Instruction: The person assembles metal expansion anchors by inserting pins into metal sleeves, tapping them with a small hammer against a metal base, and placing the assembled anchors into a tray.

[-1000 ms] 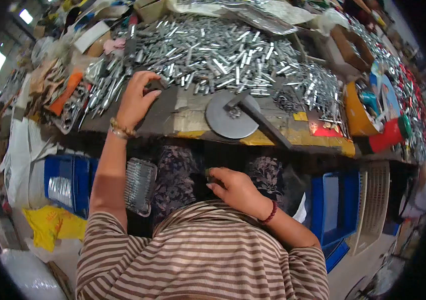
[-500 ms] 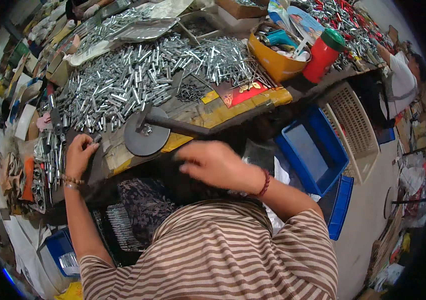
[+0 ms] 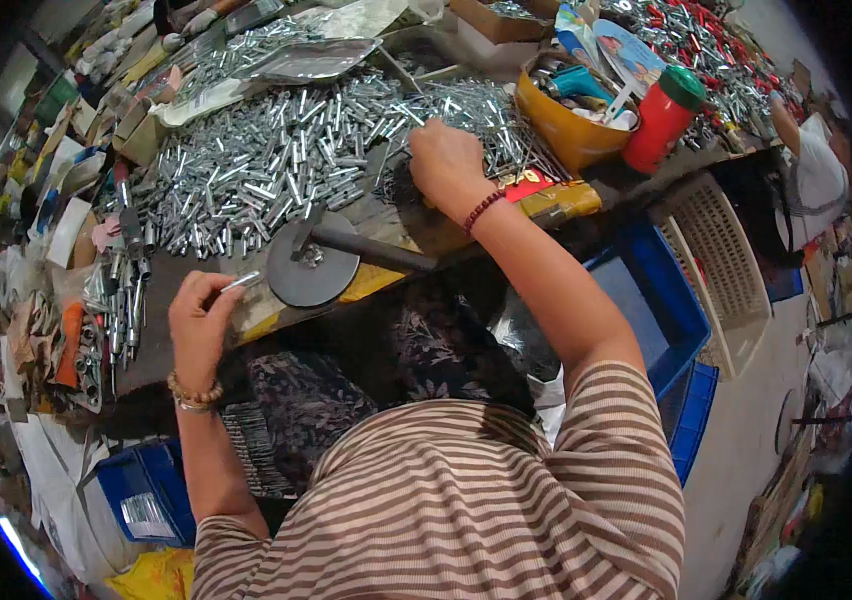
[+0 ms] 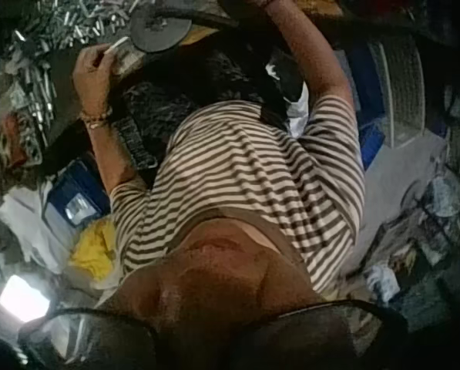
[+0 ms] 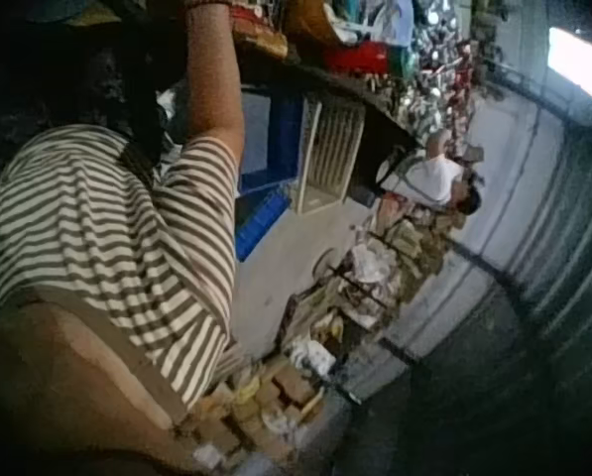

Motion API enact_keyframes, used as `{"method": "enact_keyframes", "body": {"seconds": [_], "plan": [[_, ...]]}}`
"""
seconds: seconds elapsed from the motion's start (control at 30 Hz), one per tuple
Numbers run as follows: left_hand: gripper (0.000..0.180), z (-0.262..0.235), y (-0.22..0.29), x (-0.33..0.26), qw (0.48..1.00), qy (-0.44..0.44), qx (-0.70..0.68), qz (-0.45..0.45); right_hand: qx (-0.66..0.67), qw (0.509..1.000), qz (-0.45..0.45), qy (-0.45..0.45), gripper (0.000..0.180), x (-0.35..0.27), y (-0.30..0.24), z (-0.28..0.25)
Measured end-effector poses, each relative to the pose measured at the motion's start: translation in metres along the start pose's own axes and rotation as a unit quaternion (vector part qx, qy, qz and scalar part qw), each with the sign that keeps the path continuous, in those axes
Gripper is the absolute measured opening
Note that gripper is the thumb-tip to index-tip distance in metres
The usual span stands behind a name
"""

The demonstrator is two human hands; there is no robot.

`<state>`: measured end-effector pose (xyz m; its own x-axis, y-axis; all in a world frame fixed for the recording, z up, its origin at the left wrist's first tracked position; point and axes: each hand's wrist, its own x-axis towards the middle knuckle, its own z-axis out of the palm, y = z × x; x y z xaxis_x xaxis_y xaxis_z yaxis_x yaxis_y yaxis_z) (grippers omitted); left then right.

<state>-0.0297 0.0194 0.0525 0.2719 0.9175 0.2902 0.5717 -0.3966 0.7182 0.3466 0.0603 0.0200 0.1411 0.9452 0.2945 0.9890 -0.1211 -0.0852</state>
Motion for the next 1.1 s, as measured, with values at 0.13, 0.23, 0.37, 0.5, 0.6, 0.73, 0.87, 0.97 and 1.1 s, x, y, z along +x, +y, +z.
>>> {"method": "enact_keyframes", "body": {"seconds": [0.13,0.23,0.37,0.5,0.6,0.73,0.87,0.97,1.1], "plan": [[0.011,0.016,0.011,-0.012,0.999,-0.016,-0.013,0.025,-0.04,0.995,0.016,-0.091,0.019,0.006,-0.003,-0.008],[0.011,0.028,0.011,-0.017,0.999,-0.025,-0.032,0.022,-0.032,0.996,-0.013,-0.083,0.022,-0.009,0.001,-0.022],[0.014,0.035,0.01,-0.018,0.999,-0.024,0.013,0.019,-0.037,0.996,0.015,-0.075,0.023,-0.028,0.012,-0.03],[0.016,0.036,0.003,-0.019,0.996,-0.008,0.054,0.071,0.025,0.999,-0.003,-0.029,0.023,-0.047,0.02,-0.039],[0.015,0.041,0.003,-0.015,0.994,-0.013,0.062,0.087,0.185,0.982,-0.045,0.004,0.022,-0.059,0.01,-0.039],[0.013,0.047,0.002,-0.015,0.995,0.005,0.053,0.081,0.332,0.93,-0.158,-0.017,0.017,-0.08,-0.044,-0.046],[0.013,0.05,-0.001,-0.017,0.998,-0.002,0.027,0.054,0.294,0.919,-0.26,0.031,0.016,-0.095,-0.079,-0.029],[0.014,0.049,-0.001,-0.018,0.998,-0.007,0.026,0.063,0.242,0.928,-0.28,0.042,0.015,-0.096,-0.09,-0.025],[0.014,0.049,-0.001,-0.02,0.998,-0.011,0.026,0.054,0.232,0.934,-0.268,0.044,0.012,-0.096,-0.095,-0.026]]}}
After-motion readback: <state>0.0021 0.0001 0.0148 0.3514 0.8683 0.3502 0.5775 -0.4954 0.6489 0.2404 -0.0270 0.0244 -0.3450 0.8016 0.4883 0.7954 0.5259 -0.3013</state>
